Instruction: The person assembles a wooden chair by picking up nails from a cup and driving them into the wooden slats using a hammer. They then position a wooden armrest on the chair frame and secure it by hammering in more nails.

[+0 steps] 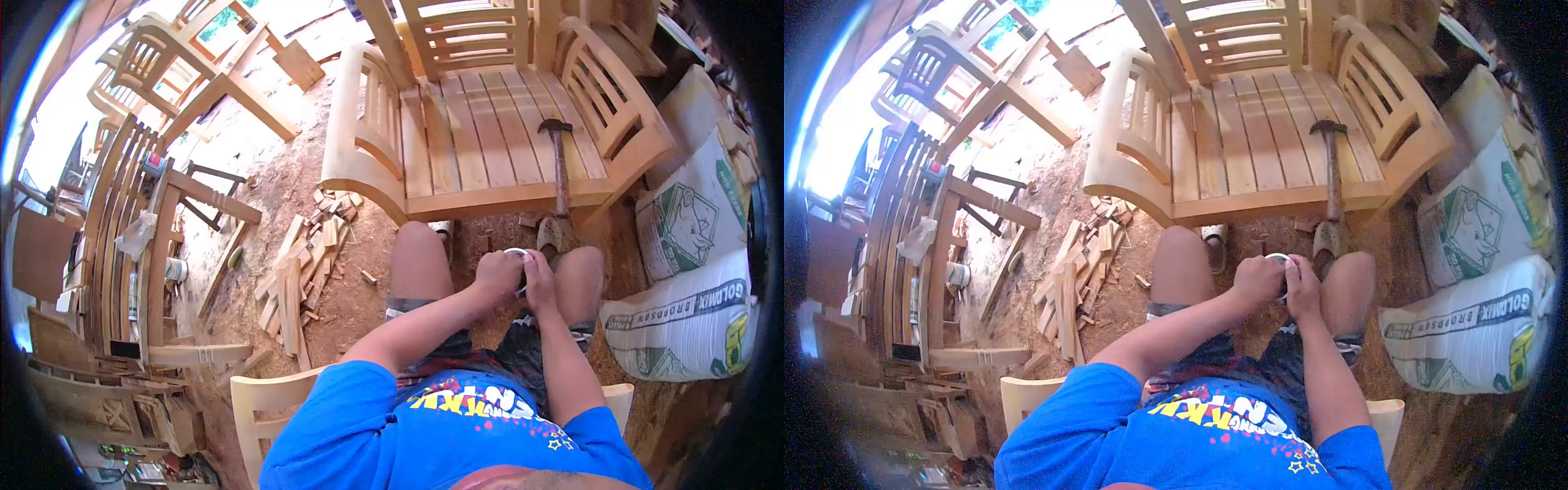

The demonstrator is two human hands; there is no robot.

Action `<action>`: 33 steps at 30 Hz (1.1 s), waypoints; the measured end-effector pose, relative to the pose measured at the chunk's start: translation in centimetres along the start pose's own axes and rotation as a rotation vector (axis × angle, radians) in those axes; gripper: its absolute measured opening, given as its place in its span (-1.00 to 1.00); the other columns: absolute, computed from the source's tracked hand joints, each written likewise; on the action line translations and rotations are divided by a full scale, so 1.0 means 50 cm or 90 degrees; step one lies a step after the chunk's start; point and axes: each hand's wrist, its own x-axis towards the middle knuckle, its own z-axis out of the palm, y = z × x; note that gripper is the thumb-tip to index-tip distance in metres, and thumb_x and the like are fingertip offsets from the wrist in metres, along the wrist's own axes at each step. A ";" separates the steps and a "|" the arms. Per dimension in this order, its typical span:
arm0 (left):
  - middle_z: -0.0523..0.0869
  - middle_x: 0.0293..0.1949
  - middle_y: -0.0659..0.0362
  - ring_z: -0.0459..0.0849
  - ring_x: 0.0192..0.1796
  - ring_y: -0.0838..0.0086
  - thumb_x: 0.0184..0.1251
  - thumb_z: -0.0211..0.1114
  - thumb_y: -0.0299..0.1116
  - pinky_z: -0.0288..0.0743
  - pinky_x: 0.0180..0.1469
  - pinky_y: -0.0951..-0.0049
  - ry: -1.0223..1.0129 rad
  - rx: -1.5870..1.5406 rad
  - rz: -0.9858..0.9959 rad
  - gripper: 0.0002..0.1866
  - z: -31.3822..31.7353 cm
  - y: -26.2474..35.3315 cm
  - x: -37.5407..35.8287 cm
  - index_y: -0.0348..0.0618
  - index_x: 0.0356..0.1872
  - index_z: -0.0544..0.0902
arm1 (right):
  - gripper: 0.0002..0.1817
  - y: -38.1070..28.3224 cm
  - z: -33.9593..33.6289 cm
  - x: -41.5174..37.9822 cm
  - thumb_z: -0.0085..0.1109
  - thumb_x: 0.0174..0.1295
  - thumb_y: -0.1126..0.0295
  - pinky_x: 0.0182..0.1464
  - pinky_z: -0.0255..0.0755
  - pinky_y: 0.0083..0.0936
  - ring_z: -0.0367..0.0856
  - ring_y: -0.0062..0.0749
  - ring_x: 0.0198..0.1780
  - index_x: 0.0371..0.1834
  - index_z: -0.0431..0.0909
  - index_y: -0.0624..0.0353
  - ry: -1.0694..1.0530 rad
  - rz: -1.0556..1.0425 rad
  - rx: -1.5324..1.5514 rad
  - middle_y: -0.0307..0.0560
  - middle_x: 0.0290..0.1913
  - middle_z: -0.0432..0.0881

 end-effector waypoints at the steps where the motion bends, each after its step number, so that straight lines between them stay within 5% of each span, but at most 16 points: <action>1: 0.82 -0.43 0.01 0.86 -0.35 0.09 0.30 0.27 -0.28 0.74 -0.30 0.07 0.003 0.000 -0.012 -0.82 0.009 0.000 -0.003 -0.07 -0.40 0.79 | -0.57 0.001 0.002 -0.002 0.03 0.59 0.10 0.28 0.48 -0.27 0.69 -0.06 0.18 0.21 0.59 0.24 0.002 0.006 0.002 0.17 0.11 0.73; 15: 0.83 -0.40 -0.02 0.86 -0.31 0.09 0.36 0.26 -0.19 0.75 -0.27 0.05 0.011 -0.008 -0.075 -0.74 0.033 0.008 -0.008 -0.05 -0.42 0.82 | -0.55 -0.023 -0.002 -0.008 0.13 0.50 0.09 0.26 0.50 -0.19 0.68 0.06 0.16 0.16 0.60 0.29 0.053 -0.040 -0.058 0.24 0.09 0.70; 28: 0.82 -0.36 -0.06 0.85 -0.26 0.04 0.34 0.25 -0.27 0.71 -0.21 0.02 0.065 -0.086 -0.066 -0.78 -0.008 0.010 0.014 -0.11 -0.39 0.80 | -0.55 -0.011 -0.002 0.013 0.06 0.58 0.08 0.32 0.42 -0.28 0.62 -0.16 0.20 0.20 0.58 0.27 0.053 -0.001 0.009 0.12 0.13 0.69; 33: 0.82 -0.31 -0.01 0.83 -0.22 0.03 0.38 0.24 -0.15 0.69 -0.15 0.00 0.008 -0.106 -0.069 -0.74 -0.026 -0.004 0.007 -0.04 -0.21 0.80 | -0.54 -0.025 0.000 0.010 -0.02 0.63 0.06 0.34 0.40 -0.31 0.60 -0.21 0.21 0.22 0.56 0.26 0.027 -0.007 0.048 0.07 0.14 0.67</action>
